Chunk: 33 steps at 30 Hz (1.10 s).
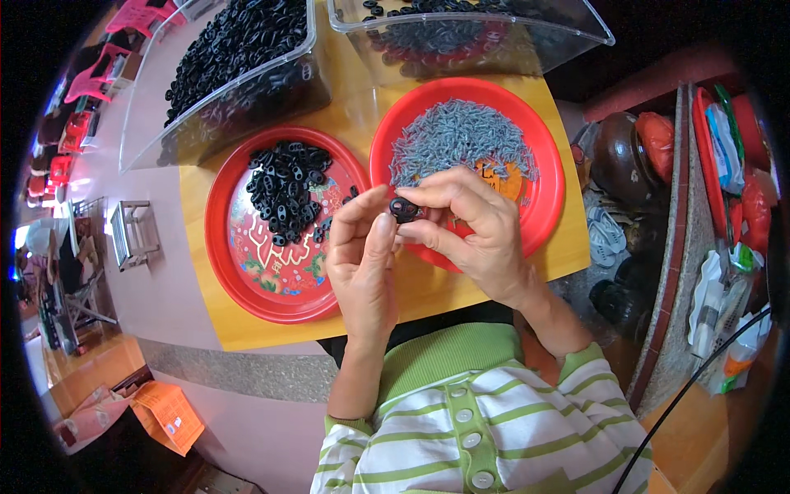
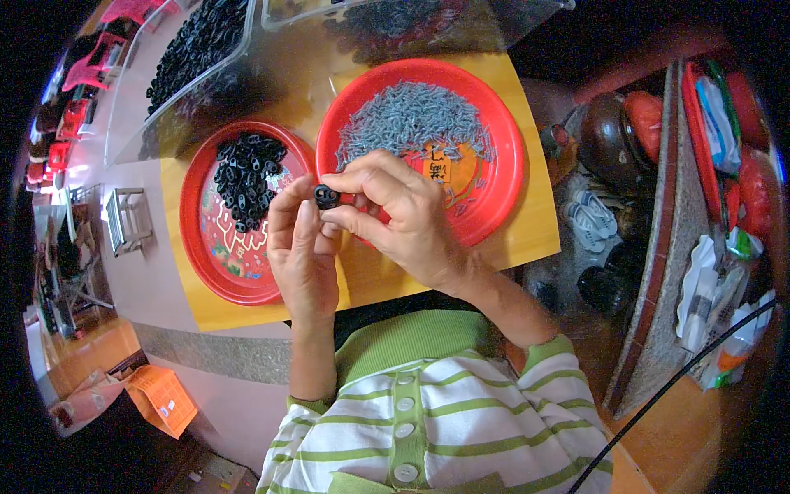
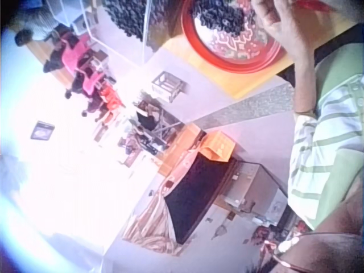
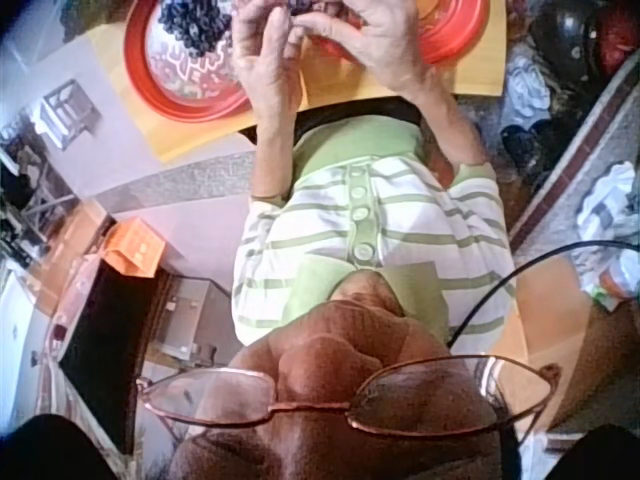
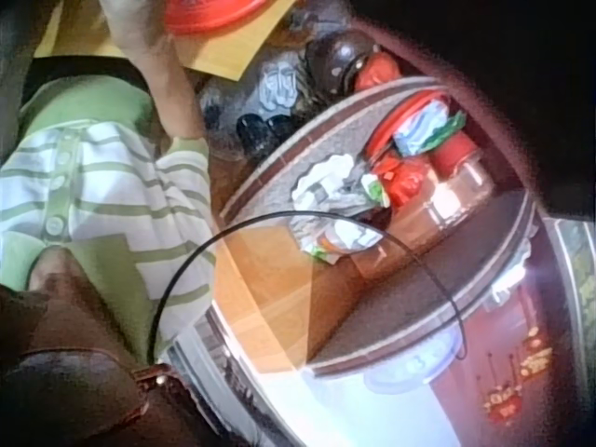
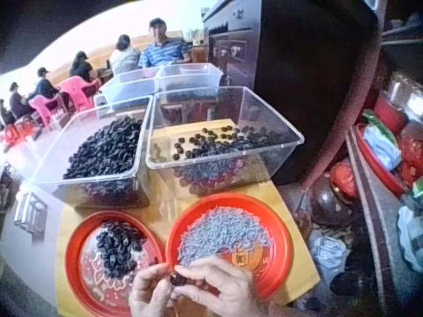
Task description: The person repeatedly picks small black plastic fasteners from a red plate and screws them onto grey metal screws taken from a second red plate. The assembled fasteners are placed back into the first plate. The process continues in a repetitive loop throughout the clip.
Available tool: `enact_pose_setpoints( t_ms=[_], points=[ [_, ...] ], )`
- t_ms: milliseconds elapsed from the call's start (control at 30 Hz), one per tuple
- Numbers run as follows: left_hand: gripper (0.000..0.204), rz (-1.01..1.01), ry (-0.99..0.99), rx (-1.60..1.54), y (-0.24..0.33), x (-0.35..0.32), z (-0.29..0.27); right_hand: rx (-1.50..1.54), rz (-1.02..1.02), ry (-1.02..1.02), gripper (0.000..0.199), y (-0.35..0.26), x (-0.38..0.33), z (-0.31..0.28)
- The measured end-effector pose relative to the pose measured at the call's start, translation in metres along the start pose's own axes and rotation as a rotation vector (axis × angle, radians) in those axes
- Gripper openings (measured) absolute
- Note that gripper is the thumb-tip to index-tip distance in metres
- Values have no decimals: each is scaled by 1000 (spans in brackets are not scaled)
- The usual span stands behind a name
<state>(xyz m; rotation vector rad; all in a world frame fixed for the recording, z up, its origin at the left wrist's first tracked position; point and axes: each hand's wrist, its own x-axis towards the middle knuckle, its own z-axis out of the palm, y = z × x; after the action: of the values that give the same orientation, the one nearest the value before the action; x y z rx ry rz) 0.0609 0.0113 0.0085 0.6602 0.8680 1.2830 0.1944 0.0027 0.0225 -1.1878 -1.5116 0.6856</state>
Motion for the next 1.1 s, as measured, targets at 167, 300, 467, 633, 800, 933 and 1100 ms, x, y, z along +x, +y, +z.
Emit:
enact_pose_setpoints(
  t_ms=[167, 300, 467, 633, 800, 933, 1100],
  points=[
    [24, 200, -201, 290, -7, 3, -11, 133, 71, -31, 23, -1, 1, -8],
    [25, 421, -266, 382, -8, 1, -9, 200, 113, -88, 23, -2, -2, -13],
    [21, 497, -307, 445, -15, -9, -3, 484, 199, -44, 25, 3, -23, -12],
    [21, 514, -306, 399, -21, -13, -7, 451, 329, -147, 25, -2, -31, -19],
    [19, 477, -288, 414, -21, -12, -11, 466, 409, -108, 21, -7, -31, -13],
    [22, 487, -275, 473, -8, 2, -11, 286, 412, -190, 20, -6, -10, -18],
    [26, 287, 9, 716, 21, 19, -33, -116, 52, 103, 22, -7, 62, -37]
  ],
)
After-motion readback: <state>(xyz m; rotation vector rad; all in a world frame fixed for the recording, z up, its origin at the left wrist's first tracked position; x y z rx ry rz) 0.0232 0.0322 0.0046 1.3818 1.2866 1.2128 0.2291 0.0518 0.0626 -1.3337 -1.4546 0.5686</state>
